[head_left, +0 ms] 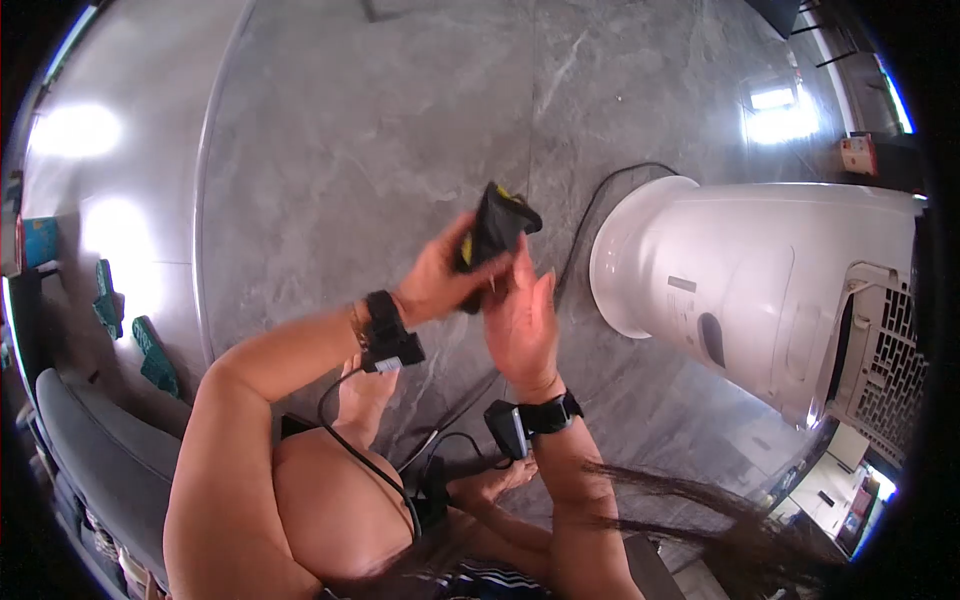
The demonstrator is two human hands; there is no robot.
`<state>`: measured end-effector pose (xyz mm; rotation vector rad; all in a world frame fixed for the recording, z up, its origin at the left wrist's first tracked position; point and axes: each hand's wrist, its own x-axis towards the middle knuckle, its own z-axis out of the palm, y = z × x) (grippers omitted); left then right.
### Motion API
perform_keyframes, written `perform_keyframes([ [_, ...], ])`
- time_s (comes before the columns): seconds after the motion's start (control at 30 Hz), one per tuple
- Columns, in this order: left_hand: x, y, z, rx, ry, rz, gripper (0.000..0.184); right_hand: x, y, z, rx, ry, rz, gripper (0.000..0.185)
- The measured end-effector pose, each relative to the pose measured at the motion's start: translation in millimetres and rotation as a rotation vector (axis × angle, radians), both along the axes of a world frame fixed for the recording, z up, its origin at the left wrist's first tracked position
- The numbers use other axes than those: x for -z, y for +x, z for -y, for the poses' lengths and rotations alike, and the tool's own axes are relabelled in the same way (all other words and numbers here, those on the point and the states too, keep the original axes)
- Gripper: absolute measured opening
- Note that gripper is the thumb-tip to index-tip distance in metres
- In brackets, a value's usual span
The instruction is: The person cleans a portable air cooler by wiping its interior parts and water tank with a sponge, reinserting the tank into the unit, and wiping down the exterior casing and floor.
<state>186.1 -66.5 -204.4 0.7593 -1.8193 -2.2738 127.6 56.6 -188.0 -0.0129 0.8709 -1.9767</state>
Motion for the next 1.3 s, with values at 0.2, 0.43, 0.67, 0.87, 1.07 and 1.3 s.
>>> perform_keyframes([
  [0.2, 33, -29, 103, -0.659, -0.350, 0.002, 0.026, 38, -19, -38, -0.336, 0.675, -1.426, 0.042],
  [0.43, 110, -48, 124, -0.580, -1.226, 0.650, 0.052, 98, -42, -80, -0.191, 0.897, -1.567, 0.042],
  [0.67, 112, -146, 107, -0.122, -1.306, 0.444, 0.049, 118, -43, -72, -0.306, 1.106, -1.753, 0.052],
  [0.87, 116, -245, 60, -0.177, -1.234, 0.226, 0.041, 118, -44, -73, -0.292, 1.110, -1.715, 0.049],
  [1.07, 115, -237, 33, -0.378, -0.924, -0.082, 0.009, 114, -47, -69, -0.311, 1.132, -1.701, 0.050],
  [1.3, 62, -199, 35, 0.337, -1.208, 0.323, 0.026, 117, -44, -69, -0.304, 1.142, -1.702, 0.050],
])
